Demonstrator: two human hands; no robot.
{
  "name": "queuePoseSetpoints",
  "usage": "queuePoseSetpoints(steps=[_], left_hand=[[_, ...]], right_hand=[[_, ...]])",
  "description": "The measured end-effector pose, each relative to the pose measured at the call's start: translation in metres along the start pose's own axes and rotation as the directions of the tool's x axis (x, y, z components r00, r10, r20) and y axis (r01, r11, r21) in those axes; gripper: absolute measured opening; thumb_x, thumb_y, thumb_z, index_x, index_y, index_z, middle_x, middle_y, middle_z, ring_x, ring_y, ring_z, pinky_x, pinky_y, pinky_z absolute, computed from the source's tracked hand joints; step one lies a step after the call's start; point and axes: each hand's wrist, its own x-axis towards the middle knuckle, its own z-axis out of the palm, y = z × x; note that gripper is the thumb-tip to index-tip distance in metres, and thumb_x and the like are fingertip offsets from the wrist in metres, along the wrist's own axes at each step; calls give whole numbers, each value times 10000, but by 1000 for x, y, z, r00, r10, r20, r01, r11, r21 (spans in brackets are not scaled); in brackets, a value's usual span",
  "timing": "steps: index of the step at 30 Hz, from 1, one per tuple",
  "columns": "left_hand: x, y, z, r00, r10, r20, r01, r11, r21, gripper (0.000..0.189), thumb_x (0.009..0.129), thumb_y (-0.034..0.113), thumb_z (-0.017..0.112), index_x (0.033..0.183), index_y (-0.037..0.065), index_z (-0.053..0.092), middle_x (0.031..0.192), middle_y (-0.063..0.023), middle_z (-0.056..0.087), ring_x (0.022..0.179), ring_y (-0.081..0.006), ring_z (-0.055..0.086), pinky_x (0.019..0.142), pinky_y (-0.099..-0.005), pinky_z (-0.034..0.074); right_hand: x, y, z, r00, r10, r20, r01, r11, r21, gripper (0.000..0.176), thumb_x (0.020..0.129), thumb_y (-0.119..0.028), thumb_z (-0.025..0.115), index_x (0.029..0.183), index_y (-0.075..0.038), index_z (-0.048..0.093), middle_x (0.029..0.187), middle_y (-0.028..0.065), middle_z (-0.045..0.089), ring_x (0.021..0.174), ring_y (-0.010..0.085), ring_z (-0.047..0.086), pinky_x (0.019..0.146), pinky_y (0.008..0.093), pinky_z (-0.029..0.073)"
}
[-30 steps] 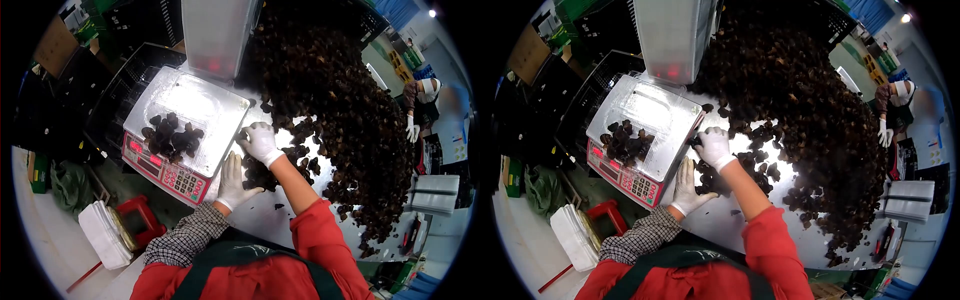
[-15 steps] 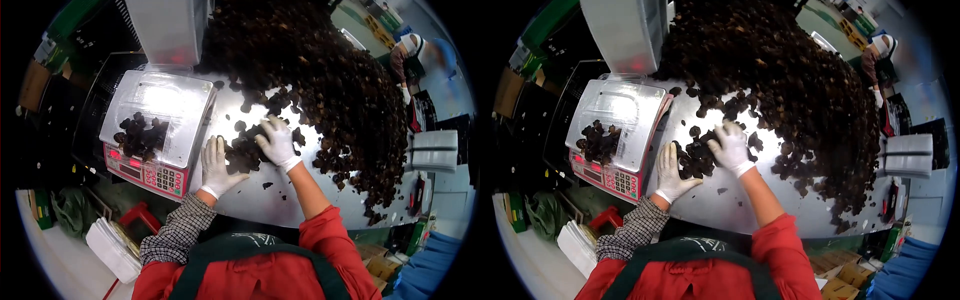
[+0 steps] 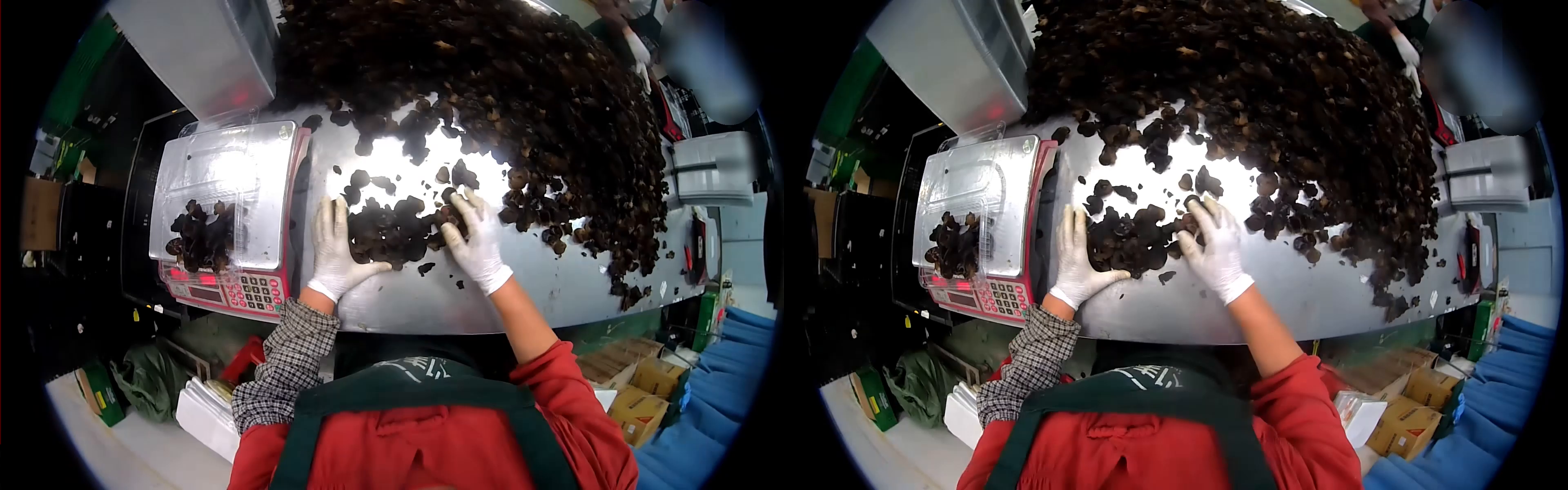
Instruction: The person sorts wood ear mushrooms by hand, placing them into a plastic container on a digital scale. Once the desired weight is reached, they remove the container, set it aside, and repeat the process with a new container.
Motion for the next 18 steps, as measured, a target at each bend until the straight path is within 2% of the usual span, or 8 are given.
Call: queuePoseSetpoints(steps=[1, 4, 9, 11, 13, 15, 17, 18], left_hand=[[-1, 1, 1, 997, 77, 24, -76, 997, -29, 1373, 474, 509, 878, 1486, 37, 79, 1474, -318, 129, 1373, -469, 160, 1123, -537, 175], [-1, 0, 4, 965, 256, 60, -252, 966, -56, 1360, 477, 538, 860, 1494, 67, 89, 1479, -314, 121, 1375, -469, 145, 1116, -553, 175], [20, -3, 3, 982, 182, 58, -184, 983, 24, 1389, 444, 579, 852, 1498, 77, 100, 1497, -311, 84, 1388, -481, 94, 1107, -596, 124], [31, -1, -1, 971, 113, 210, -124, 992, 35, 1370, 434, 596, 845, 1500, 104, 139, 1512, -287, 75, 1393, -471, 88, 1108, -603, 107], [30, 1, -4, 949, 158, 274, -168, 986, 12, 1202, 496, 573, 821, 1472, 144, 267, 1513, -238, 155, 1388, -444, 147, 1110, -587, 138], [14, -8, 2, 931, 308, 193, -308, 951, -34, 1045, 568, 476, 800, 1439, 144, 327, 1484, -212, 236, 1369, -421, 207, 1102, -563, 185], [-2, 1, 4, 931, 353, 94, -352, 935, -28, 877, 599, 342, 769, 1377, 147, 414, 1418, -170, 348, 1306, -384, 315, 1059, -518, 282], [-2, 4, 6, 937, 342, 74, -342, 940, -7, 838, 598, 314, 763, 1352, 144, 442, 1394, -157, 381, 1270, -362, 363, 1044, -497, 310]], right_hand=[[-9, -7, 6, 999, 24, 41, -26, 998, 61, 513, 774, -236, 689, 1232, -39, 565, 1257, 227, 519, 1175, 398, 477, 1000, 474, 385], [-26, -27, 23, 982, -121, 146, 109, 990, 87, 719, 711, -288, 748, 1339, -70, 475, 1366, 238, 417, 1246, 403, 411, 1046, 495, 334], [26, -26, 36, 952, -234, 197, 232, 972, 35, 896, 703, -510, 727, 1402, -61, 391, 1396, 271, 371, 1294, 425, 350, 1083, 509, 275], [47, -24, 39, 915, -246, 319, 265, 964, -15, 961, 693, -582, 705, 1396, -18, 373, 1388, 277, 386, 1288, 430, 363, 1084, 512, 282], [44, -24, 37, 824, -333, 458, 331, 939, 88, 995, 675, -585, 718, 1381, 23, 369, 1377, 274, 400, 1277, 426, 383, 1085, 509, 285], [19, -30, 28, 826, -395, 402, 385, 916, 109, 971, 634, -509, 763, 1343, 45, 400, 1345, 257, 434, 1241, 405, 430, 1057, 508, 327], [-2, -27, 29, 825, -420, 379, 426, 902, 71, 926, 619, -429, 780, 1337, 29, 414, 1338, 242, 443, 1217, 383, 454, 1030, 499, 357], [-1, -31, 24, 842, -404, 356, 411, 910, 61, 829, 629, -311, 760, 1318, 16, 434, 1295, 211, 482, 1159, 354, 497, 998, 482, 383]])
